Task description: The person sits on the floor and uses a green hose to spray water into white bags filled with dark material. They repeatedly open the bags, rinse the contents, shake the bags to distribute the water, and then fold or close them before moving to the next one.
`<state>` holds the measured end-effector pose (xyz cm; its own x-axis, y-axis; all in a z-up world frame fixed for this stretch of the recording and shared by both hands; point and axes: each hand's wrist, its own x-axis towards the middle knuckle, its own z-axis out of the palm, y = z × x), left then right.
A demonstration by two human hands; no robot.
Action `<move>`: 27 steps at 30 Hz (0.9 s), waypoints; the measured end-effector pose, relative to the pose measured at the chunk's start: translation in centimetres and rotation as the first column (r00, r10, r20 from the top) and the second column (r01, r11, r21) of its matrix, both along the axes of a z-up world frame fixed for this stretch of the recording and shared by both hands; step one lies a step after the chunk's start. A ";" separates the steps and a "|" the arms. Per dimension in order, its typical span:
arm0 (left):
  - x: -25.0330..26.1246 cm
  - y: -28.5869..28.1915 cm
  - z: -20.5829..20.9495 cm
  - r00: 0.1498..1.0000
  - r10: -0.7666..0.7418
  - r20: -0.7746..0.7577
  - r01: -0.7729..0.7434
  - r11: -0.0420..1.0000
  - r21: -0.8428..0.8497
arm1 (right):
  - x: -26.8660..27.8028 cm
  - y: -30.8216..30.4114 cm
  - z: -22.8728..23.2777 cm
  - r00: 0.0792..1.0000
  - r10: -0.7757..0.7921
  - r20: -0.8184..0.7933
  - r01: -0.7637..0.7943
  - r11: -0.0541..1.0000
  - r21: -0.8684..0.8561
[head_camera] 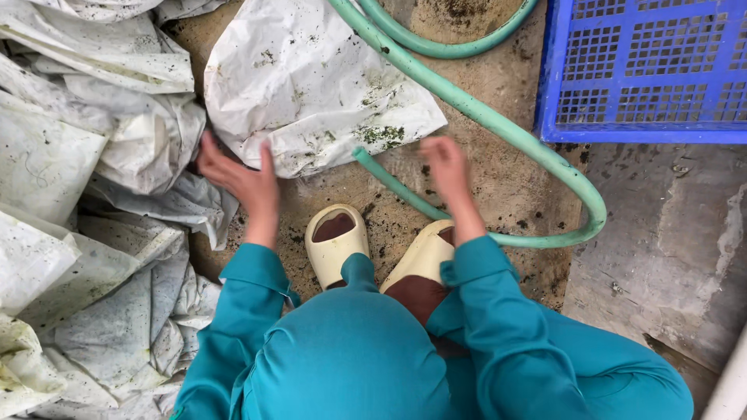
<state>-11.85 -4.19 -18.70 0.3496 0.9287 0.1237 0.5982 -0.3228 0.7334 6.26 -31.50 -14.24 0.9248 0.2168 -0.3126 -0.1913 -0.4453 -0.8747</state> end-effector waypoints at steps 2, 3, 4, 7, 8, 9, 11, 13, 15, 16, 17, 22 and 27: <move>0.7 -0.9 1.5 0.963 -0.264 -0.046 0.268 0.957 0.112 | -2.2 4.1 3.1 0.917 0.383 -0.109 -0.396 0.909 -0.131; 0.6 -1.4 2.1 0.964 -0.261 -0.052 0.266 0.958 0.111 | -2.7 4.8 2.8 0.915 0.386 -0.115 -0.399 0.908 -0.127; 0.7 -1.8 2.7 0.944 -0.329 -0.014 0.329 0.944 -0.023 | -3.3 5.6 2.6 0.881 0.452 -0.137 -0.471 0.864 -0.181; 1.5 -2.1 3.5 0.889 -0.452 0.077 0.458 0.871 -0.177 | -4.1 5.9 2.0 0.832 0.545 -0.103 -0.553 0.808 -0.203; 1.5 -2.4 3.5 0.856 -0.505 0.116 0.518 0.829 -0.212 | -4.5 5.4 1.9 0.815 0.576 -0.057 -0.576 0.798 -0.177; 2.5 -2.5 2.8 0.853 -0.509 0.117 0.522 0.825 -0.216 | -4.2 5.4 1.4 0.818 0.572 -0.060 -0.572 0.800 -0.180; 3.1 -3.4 1.6 0.778 -0.591 0.214 0.629 0.724 -0.284 | -4.7 5.0 0.5 0.736 0.658 0.162 -0.611 0.748 -0.260; 3.1 -4.4 0.4 0.762 -0.633 0.139 0.645 0.718 -0.261 | -4.6 5.2 0.5 0.674 0.695 0.252 -0.609 0.715 -0.342; 4.1 -4.2 0.1 0.739 -0.669 0.073 0.667 0.713 -0.216 | -3.6 6.1 1.3 0.588 0.726 0.357 -0.587 0.687 -0.429; 4.2 -4.1 0.5 0.812 -0.584 -0.025 0.570 0.801 -0.184 | -3.5 6.3 2.2 0.592 0.742 0.314 -0.637 0.669 -0.383; 4.3 -4.0 0.9 0.868 -0.483 -0.119 0.467 0.873 -0.139 | -3.4 6.5 3.0 0.591 0.759 0.271 -0.682 0.651 -0.333; 4.5 -2.8 0.3 0.837 -0.381 -0.392 0.479 0.857 0.191 | -3.5 6.4 -0.4 0.538 0.815 0.215 -0.677 0.570 -0.466; 4.5 -2.0 -0.8 0.837 -0.368 -0.405 0.528 0.739 0.420 | -4.6 5.8 -2.3 0.556 0.793 0.249 -0.596 0.589 -0.545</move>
